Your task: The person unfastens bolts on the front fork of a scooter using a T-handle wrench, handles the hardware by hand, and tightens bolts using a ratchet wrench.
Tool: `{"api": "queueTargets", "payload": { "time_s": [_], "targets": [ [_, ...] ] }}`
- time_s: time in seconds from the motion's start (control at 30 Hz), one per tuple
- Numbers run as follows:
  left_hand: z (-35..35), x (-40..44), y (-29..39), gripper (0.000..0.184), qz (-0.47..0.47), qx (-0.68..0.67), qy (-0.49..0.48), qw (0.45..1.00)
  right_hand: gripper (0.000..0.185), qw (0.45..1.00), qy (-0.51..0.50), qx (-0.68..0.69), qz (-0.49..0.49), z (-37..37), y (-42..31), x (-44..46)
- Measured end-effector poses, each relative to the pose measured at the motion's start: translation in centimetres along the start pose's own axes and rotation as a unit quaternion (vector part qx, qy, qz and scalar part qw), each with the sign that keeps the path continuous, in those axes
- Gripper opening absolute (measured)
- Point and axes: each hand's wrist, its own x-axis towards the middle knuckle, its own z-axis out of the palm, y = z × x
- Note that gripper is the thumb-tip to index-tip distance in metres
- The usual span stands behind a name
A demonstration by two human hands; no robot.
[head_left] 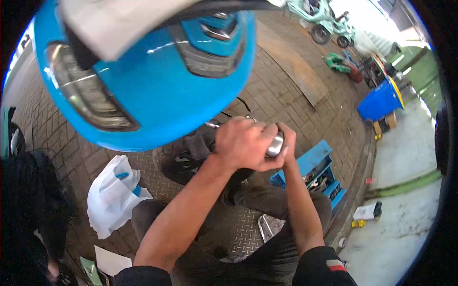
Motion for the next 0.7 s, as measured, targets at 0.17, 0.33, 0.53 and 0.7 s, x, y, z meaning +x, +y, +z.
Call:
{"api": "queueTargets", "payload": {
  "time_s": [0.17, 0.33, 0.53, 0.7],
  "targets": [
    [0.0, -0.2, -0.4, 0.038, 0.014, 0.002, 0.003, 1.000, 0.027, 0.990, 0.102, 0.081, 0.063, 4.2, 2.7, -1.8],
    [-0.1, -0.3, -0.4, 0.038, 0.014, 0.007, 0.011, 1.000, 0.022, 0.985, 0.129, 0.093, 0.059, 5.2, 4.1, -2.3],
    [-0.6, -0.6, -0.3, 0.043, -0.002, 0.046, -0.012, 0.999, 0.013, 0.951, 0.168, 0.222, 0.136, 5.5, 2.1, -3.8],
    [-0.6, -0.7, -0.5, 0.044, -0.004, 0.036, -0.009, 0.999, 0.020, 0.922, 0.222, 0.283, 0.146, 5.6, -1.3, -5.3]
  ]
}}
